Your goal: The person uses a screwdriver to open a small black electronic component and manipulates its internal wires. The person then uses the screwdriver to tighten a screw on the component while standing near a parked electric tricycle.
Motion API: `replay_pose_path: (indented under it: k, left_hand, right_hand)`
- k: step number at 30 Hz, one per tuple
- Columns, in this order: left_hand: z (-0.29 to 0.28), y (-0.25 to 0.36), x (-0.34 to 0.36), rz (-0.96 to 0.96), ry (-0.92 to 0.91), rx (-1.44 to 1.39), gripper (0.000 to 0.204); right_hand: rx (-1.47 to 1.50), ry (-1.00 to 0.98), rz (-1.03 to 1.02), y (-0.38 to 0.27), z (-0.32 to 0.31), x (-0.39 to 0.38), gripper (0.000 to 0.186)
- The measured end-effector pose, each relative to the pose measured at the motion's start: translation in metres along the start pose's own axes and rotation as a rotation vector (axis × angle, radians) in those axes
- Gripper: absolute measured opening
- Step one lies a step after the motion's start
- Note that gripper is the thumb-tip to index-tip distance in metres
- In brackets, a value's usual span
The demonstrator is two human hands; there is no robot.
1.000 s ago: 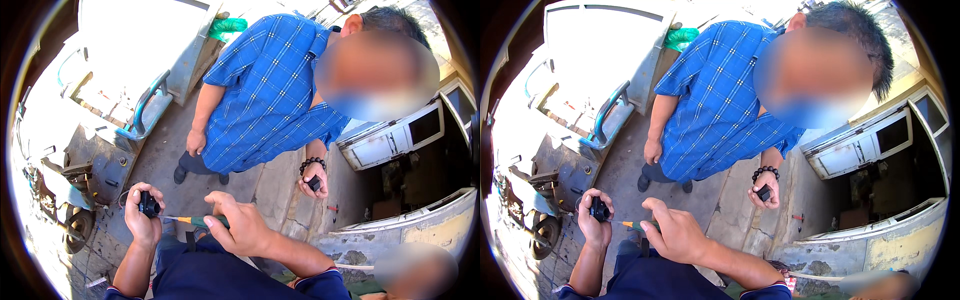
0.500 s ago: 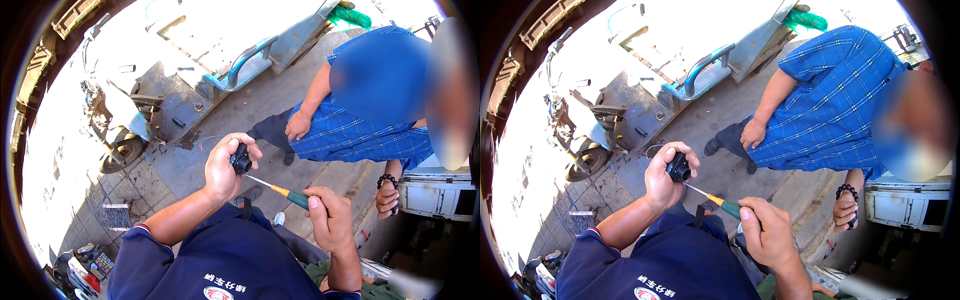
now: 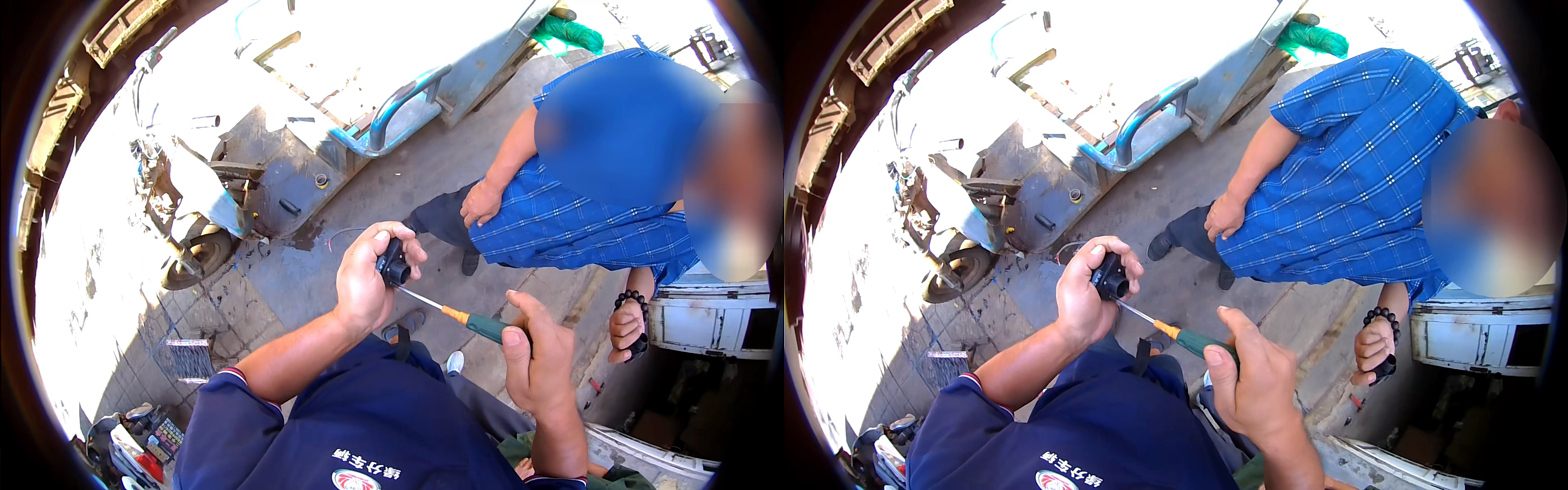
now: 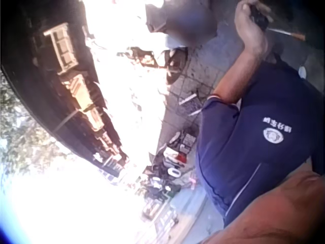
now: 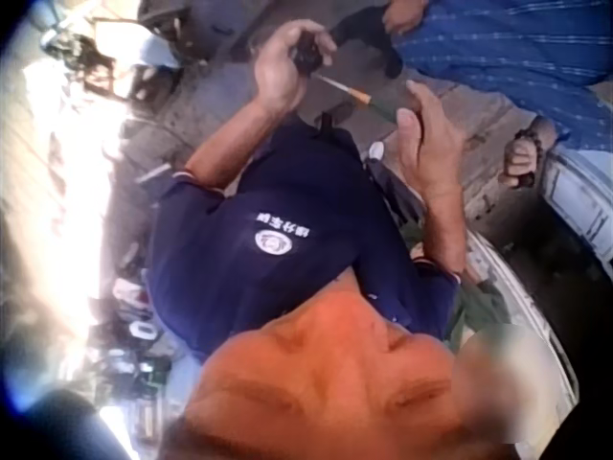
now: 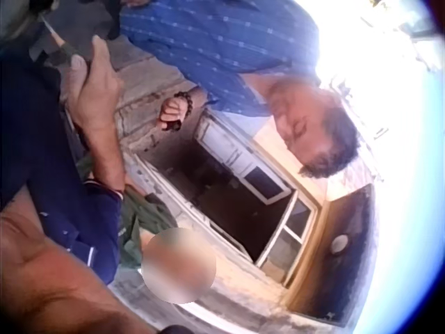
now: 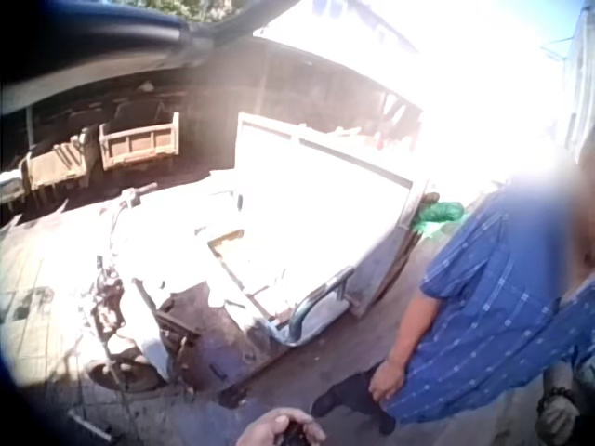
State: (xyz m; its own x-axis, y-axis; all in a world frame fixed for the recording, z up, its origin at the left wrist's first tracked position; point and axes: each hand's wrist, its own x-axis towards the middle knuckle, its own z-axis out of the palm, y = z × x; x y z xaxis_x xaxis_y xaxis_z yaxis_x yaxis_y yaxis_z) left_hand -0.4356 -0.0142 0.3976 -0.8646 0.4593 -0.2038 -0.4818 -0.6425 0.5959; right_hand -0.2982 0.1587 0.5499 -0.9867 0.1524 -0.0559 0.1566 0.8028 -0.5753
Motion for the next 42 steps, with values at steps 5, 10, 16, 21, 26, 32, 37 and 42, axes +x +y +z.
replay_pose_path:
  k: [5,10,16,21,26,32,37,42]
  left_hand:
    - [0.000,0.006,0.002,-0.002,0.060,-0.017,0.029]
    - [0.009,0.008,0.003,0.005,0.053,0.043,0.029]
    - [0.012,0.003,0.002,-0.031,-0.027,0.053,0.027]
    - [0.017,-0.003,-0.003,-0.065,-0.048,0.081,0.027]
    - [0.031,-0.010,-0.017,-0.067,-0.095,0.087,0.027]
    - [0.047,-0.029,-0.035,-0.019,-0.092,0.077,0.027]
    - [0.072,-0.053,-0.058,-0.013,-0.131,0.108,0.027]
    - [0.104,-0.093,-0.084,-0.063,-0.143,0.168,0.026]
  right_hand:
    - [0.135,0.089,-0.155,0.000,0.012,0.005,0.046]
    - [0.257,0.129,-0.203,0.002,0.004,0.010,0.050]
    - [0.032,0.098,0.041,-0.014,-0.003,-0.006,0.044]
    - [0.174,0.286,-0.173,0.000,0.011,-0.022,0.043]
    - [0.162,0.297,-0.187,0.001,-0.005,-0.045,0.041]
    - [0.078,0.239,-0.088,0.018,-0.009,-0.083,0.036]
    - [0.264,0.238,-0.205,0.040,-0.028,-0.119,0.039]
    - [0.039,0.283,-0.007,0.050,-0.051,-0.169,0.038]
